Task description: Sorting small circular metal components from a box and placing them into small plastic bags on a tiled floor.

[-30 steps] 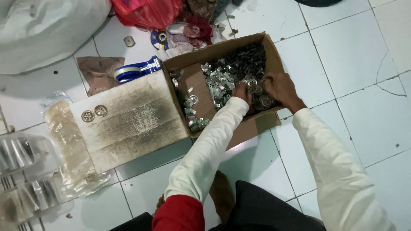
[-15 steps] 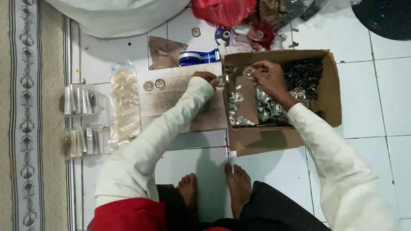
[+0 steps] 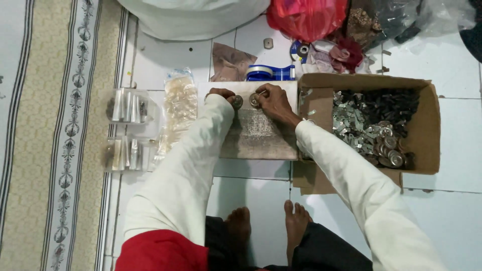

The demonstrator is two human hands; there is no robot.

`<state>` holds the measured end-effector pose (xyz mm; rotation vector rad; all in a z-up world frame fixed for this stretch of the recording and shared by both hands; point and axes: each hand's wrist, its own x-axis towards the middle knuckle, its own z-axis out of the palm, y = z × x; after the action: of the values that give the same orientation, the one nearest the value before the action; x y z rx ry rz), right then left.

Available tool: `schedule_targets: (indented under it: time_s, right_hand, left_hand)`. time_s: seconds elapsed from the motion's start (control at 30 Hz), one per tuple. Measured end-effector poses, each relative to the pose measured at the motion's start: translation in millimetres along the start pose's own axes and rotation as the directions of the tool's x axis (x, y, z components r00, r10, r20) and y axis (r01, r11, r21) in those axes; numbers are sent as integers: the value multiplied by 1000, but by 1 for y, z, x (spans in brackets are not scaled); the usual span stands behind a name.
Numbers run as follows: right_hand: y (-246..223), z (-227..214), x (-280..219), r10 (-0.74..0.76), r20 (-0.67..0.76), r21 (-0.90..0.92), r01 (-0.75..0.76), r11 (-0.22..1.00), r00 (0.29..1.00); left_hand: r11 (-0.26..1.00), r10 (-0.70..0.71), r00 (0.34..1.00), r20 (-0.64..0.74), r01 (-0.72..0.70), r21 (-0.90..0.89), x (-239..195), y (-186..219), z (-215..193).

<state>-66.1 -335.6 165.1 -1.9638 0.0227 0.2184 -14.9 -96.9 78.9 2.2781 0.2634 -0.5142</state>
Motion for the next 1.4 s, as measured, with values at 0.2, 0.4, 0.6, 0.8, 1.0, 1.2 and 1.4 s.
schedule_targets:
  time_s: [0.2, 0.4, 0.6, 0.8, 1.0, 1.2, 1.4]
  right_hand:
    - [-8, 9, 1, -189, 13, -138, 189, 972, 982]
    - [16, 18, 16, -316, 16, -191, 314, 930, 948]
    - [35, 16, 21, -245, 121, -353, 273, 895, 962]
    - [16, 11, 9, -193, 187, -396, 254, 882, 963]
    - [16, 12, 8, -183, 180, -387, 241, 890, 967]
    - [1, 8, 0, -194, 179, -380, 250, 890, 965]
    - [15, -6, 0, -333, 151, -229, 361, 904, 931]
  left_hand:
    - [966, 21, 999, -40, -10, 257, 50, -32, 33]
    - [865, 196, 980, -20, -163, 475, 73, -40, 45]
    - [529, 415, 887, 204, -417, 739, 36, -34, 29]
    - [733, 382, 918, 102, -369, 572, -12, -10, 19]
    - [796, 340, 937, 85, -334, 505, -11, -7, 14]
    - [758, 308, 947, 93, -303, 577, 12, -23, 24]
    - [698, 360, 926, 114, -348, 626, 22, -28, 29]
